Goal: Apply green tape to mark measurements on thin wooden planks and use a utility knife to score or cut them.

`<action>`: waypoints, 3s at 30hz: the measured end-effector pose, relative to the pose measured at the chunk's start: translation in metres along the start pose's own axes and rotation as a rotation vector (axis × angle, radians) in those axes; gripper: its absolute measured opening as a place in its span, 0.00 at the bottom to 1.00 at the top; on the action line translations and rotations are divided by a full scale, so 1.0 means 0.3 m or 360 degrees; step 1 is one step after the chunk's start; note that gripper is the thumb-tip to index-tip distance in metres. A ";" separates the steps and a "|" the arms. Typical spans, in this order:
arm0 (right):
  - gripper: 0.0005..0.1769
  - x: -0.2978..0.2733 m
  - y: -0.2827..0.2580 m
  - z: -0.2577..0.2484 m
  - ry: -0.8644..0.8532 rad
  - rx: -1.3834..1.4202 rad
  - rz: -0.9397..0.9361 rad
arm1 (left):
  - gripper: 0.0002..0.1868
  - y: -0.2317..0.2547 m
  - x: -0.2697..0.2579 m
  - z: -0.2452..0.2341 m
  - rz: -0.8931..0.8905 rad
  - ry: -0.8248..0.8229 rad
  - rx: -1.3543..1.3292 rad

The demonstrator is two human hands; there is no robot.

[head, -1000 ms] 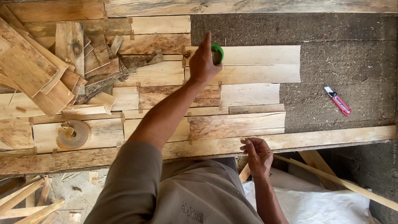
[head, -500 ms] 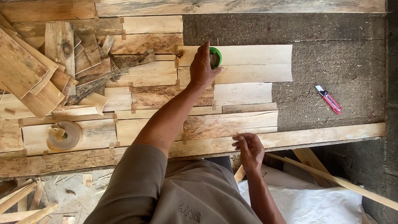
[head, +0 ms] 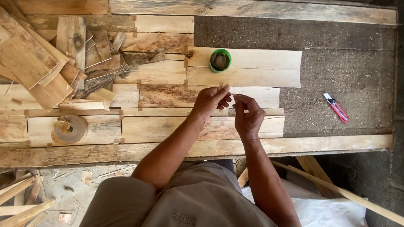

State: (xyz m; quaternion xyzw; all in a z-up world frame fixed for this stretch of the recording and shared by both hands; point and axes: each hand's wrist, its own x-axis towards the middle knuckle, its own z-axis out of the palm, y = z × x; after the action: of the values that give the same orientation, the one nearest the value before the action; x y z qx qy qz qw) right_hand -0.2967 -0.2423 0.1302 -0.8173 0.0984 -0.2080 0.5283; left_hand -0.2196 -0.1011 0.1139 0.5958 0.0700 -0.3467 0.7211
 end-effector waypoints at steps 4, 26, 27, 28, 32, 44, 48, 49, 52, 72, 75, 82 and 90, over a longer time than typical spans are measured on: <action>0.05 0.036 -0.066 0.013 -0.0109 -0.0368 -0.0335 | 0.15 0.004 -0.030 -0.013 0.0054 0.0063 -0.0263; 0.05 0.099 0.088 0.171 -0.0246 0.1131 0.1002 | 0.07 0.034 0.013 -0.038 0.0891 0.0592 0.0476; 0.05 0.100 0.095 0.174 -0.0232 0.1111 0.0997 | 0.05 0.031 0.017 -0.039 0.0962 0.0631 0.0577; 0.05 0.107 0.104 0.179 -0.0233 0.1111 0.0992 | 0.05 0.023 0.031 -0.039 0.0967 0.0631 0.0576; 0.04 0.143 0.133 0.203 -0.0157 0.0789 0.0862 | 0.04 -0.010 0.098 -0.044 0.1149 0.0752 0.0766; 0.05 0.362 0.207 0.259 -0.0130 -0.0252 0.0477 | 0.15 0.011 0.316 -0.031 0.1016 0.0948 0.0810; 0.11 0.404 0.245 0.270 -0.0162 -0.0480 0.0305 | 0.21 0.003 0.356 -0.029 0.0964 0.0985 0.0833; 0.11 0.413 0.249 0.276 -0.0166 -0.0480 0.0303 | 0.21 -0.009 0.363 -0.029 0.0963 0.0989 0.0831; 0.14 0.433 0.270 0.289 -0.0205 -0.0684 0.0302 | 0.21 -0.053 0.392 -0.032 0.1090 0.1028 0.0833; 0.16 0.439 0.262 0.298 -0.0281 -0.0792 0.0450 | 0.47 -0.080 0.482 -0.006 0.0127 0.1260 0.0323; 0.16 0.436 0.273 0.286 -0.0245 -0.0829 0.0343 | 0.48 -0.112 0.518 -0.003 0.0111 0.1296 0.0324; 0.17 0.421 0.335 0.257 -0.0150 -0.0657 0.0439 | 0.49 -0.105 0.499 0.003 0.0142 0.1353 0.0403; 0.21 0.420 0.330 0.241 -0.0009 -0.0237 0.0447 | 0.52 -0.128 0.481 -0.007 0.0236 0.1121 0.0141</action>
State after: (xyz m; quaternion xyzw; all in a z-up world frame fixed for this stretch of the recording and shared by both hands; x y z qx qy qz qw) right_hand -0.1460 -0.2727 0.0448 -0.8330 0.2254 -0.1218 0.4903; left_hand -0.1331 -0.1610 0.0080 0.7127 0.2556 -0.0698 0.6496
